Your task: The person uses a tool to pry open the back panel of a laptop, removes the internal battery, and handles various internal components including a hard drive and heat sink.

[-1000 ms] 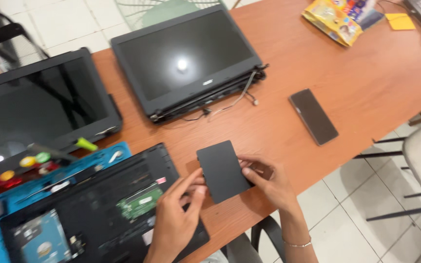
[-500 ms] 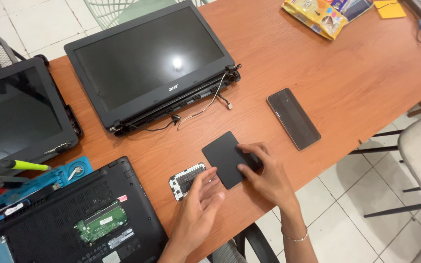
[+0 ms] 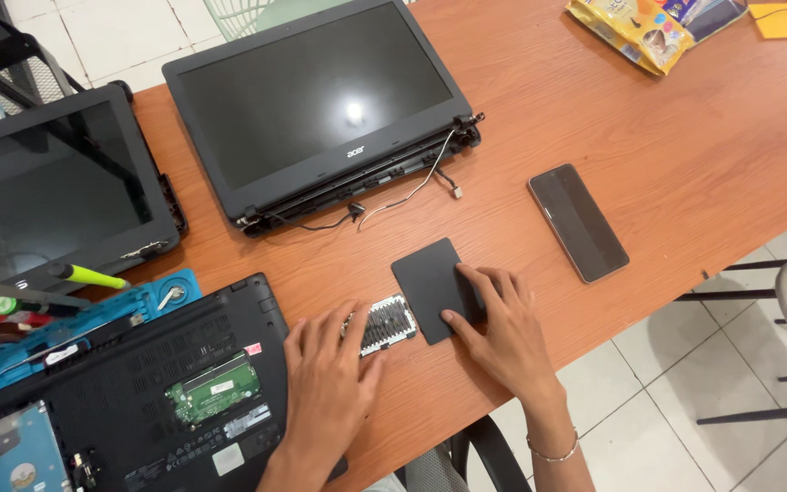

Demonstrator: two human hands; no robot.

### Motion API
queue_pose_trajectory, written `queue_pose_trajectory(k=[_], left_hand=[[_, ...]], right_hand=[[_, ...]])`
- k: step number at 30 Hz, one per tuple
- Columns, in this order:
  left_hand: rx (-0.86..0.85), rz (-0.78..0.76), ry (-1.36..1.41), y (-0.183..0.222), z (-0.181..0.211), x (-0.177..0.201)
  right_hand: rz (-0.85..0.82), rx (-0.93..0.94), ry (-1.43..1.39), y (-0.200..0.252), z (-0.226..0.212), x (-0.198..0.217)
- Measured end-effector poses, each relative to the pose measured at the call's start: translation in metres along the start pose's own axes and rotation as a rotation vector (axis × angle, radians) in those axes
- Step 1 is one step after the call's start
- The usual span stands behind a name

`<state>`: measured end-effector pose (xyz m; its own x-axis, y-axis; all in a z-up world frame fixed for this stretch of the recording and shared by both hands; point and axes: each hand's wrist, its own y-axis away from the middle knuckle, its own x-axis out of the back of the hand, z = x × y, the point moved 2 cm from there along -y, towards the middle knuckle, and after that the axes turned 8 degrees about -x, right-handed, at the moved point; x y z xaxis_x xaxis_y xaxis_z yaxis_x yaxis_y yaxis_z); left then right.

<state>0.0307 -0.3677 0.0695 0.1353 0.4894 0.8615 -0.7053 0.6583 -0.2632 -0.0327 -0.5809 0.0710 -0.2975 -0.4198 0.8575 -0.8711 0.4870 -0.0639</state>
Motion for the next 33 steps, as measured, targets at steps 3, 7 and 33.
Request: queue_pose_trajectory(k=[3,7,33], left_hand=[[0.037,-0.063,0.023,0.004,-0.008,-0.006],[0.028,-0.035,0.012,0.006,-0.010,-0.012],[-0.043,0.112,0.070,0.014,-0.013,0.011]], right_hand=[[-0.015,-0.009,0.014,0.000,0.002,-0.003],[0.000,0.020,0.047,0.000,0.004,-0.006],[0.053,0.019,-0.079,0.004,-0.005,0.006]])
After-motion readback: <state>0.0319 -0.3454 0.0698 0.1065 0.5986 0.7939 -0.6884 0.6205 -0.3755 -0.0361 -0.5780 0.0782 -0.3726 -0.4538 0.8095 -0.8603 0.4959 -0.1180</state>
